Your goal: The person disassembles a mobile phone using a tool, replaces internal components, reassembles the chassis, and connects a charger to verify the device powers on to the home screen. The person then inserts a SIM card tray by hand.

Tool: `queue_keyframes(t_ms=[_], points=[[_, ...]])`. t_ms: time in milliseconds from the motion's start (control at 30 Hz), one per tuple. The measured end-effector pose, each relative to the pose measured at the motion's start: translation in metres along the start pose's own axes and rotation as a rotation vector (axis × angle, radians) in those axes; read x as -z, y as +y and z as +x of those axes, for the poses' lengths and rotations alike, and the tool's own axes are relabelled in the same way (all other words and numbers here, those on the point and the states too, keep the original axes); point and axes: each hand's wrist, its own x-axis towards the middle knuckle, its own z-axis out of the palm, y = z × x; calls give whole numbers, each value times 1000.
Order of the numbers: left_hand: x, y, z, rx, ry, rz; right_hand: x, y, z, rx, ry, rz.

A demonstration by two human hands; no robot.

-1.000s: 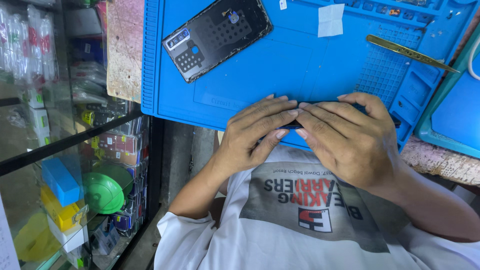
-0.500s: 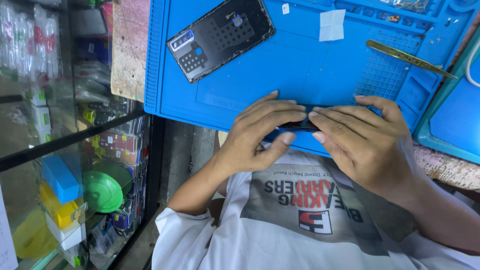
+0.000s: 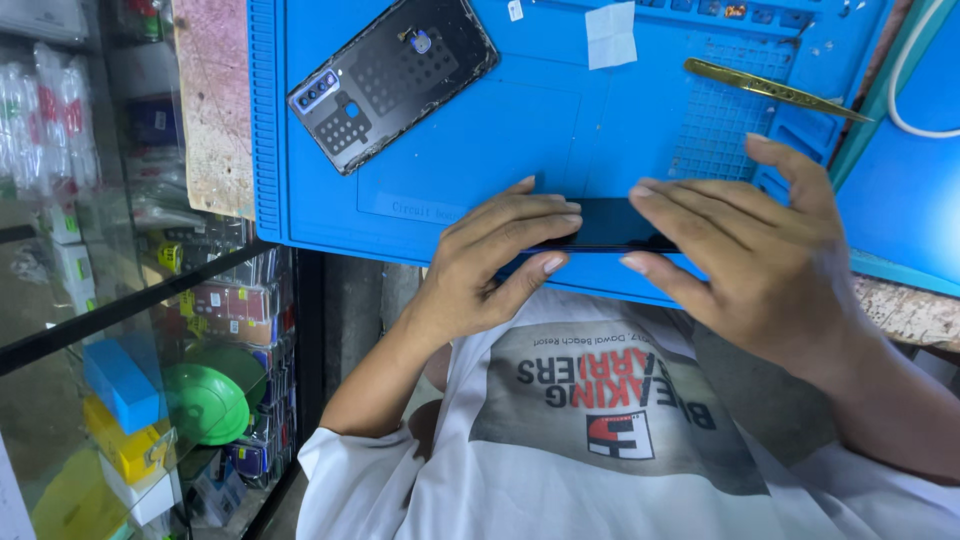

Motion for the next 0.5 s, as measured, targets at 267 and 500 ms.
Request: queue_keyframes(t_ms=[267,500], points=[[2,-4,-4,-7,10,16,-3,16,-25,-59,-30,50],[11,-2,-14,29,17,-35,-15,32,-46,-37,-76,-4]])
